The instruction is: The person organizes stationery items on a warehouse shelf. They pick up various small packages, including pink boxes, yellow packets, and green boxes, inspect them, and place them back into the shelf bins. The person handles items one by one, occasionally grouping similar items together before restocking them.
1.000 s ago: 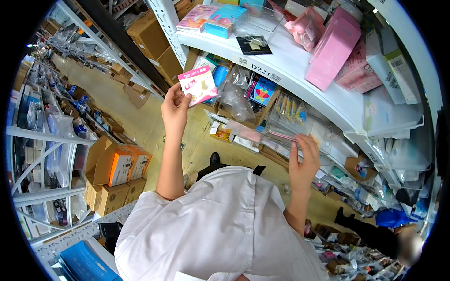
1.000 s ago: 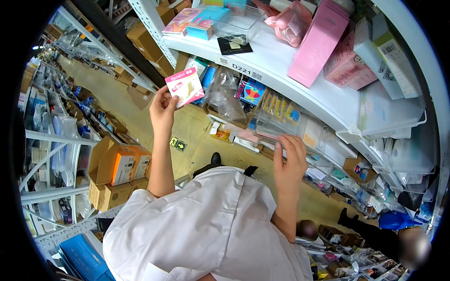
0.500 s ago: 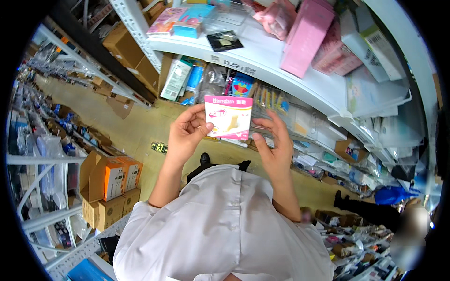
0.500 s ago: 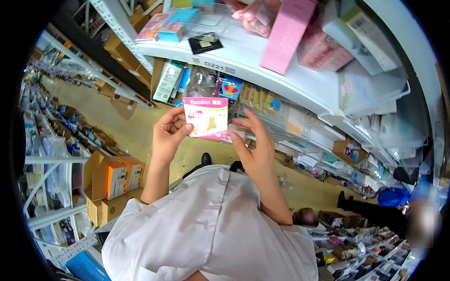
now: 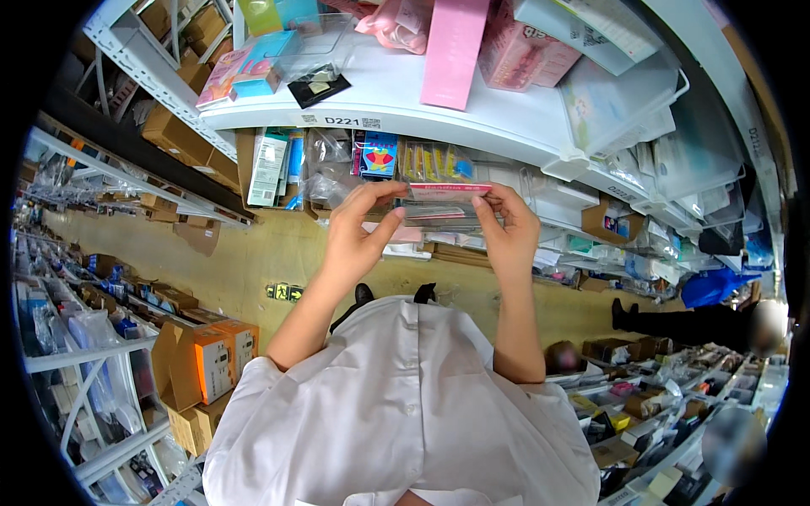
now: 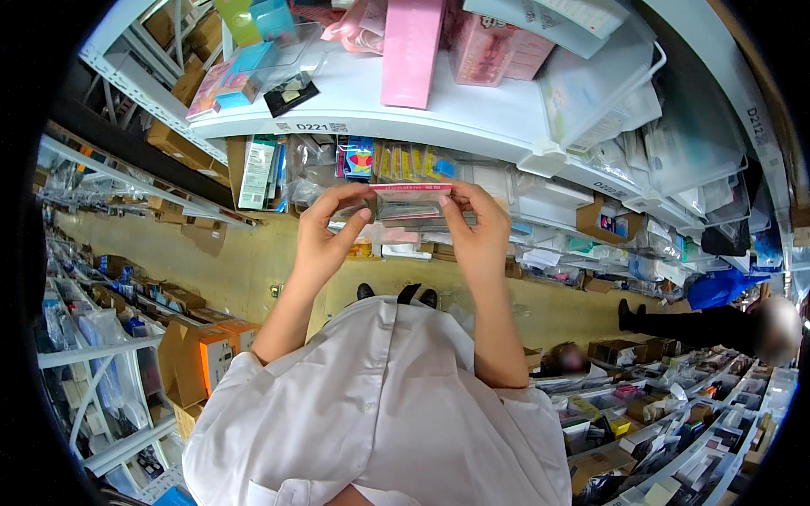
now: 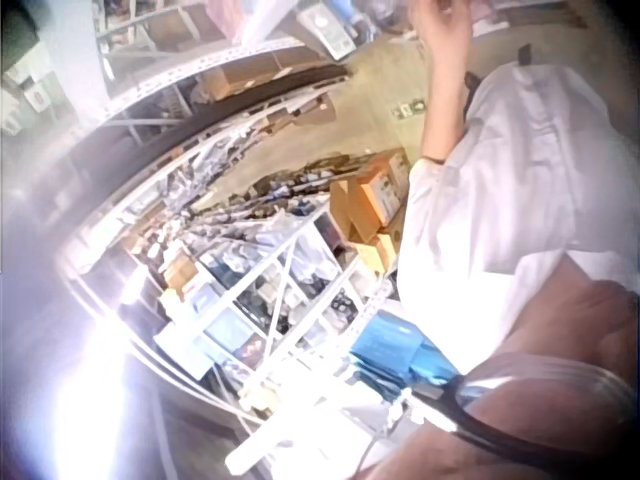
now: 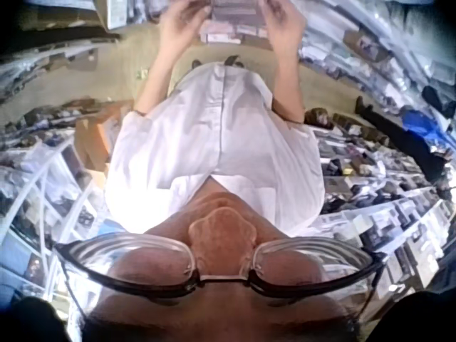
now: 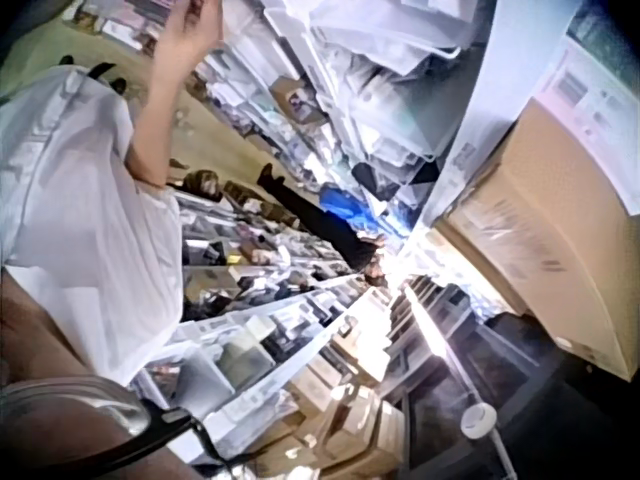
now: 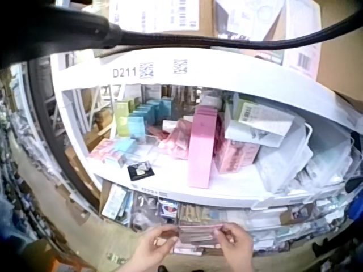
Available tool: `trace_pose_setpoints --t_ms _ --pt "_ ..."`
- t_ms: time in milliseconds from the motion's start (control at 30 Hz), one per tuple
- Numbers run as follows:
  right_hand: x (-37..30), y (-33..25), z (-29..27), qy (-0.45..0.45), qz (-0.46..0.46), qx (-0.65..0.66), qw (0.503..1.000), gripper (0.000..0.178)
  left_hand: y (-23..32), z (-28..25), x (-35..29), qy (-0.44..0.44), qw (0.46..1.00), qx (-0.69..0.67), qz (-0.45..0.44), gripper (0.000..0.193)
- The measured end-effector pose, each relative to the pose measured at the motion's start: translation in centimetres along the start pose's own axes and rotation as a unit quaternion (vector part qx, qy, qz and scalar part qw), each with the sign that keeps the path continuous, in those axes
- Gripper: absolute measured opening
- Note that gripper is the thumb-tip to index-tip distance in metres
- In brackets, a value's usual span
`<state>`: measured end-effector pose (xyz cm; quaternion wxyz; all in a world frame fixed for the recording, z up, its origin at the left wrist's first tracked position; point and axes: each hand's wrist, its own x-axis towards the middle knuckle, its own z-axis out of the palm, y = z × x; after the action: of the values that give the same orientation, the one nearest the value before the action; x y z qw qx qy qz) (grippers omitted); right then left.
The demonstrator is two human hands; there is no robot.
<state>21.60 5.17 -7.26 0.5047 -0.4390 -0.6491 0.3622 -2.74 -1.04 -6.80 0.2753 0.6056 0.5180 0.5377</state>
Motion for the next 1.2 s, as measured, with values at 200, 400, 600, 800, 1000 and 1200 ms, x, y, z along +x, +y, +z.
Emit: trace_pose_setpoints --t_ms 200,400,600,800,1000,1200 --pt "0.8 3.1 -0.1 -0.08 0.017 -0.132 0.988 0.021 -1.9 -0.9 -1.6 -0.002 0.998 0.058 -0.01 0.035" --pt "0.8 2.4 0.1 -0.164 0.03 -0.162 0.973 0.024 -1.9 -1.1 -2.7 -0.063 0.978 0.194 0.041 0.061" --pt "1.5 2.5 -0.7 -0.258 0.014 -0.133 0.957 0.042 -2.3 1.4 -2.5 -0.066 0.941 0.303 0.134 0.071" --pt "1.6 2.6 -0.8 -0.315 -0.035 -0.254 0.914 0.053 -3.5 2.5 -2.7 -0.073 0.917 0.364 0.149 0.062" --pt "1.9 3.2 -0.3 -0.32 -0.067 -0.233 0.916 0.034 -4.9 3.0 -2.4 -0.072 0.929 0.338 0.131 0.055" --pt "1.5 3.4 0.2 -0.29 -0.07 -0.268 0.916 0.035 -5.7 3.3 -2.0 -0.064 0.944 0.3 0.123 0.055"
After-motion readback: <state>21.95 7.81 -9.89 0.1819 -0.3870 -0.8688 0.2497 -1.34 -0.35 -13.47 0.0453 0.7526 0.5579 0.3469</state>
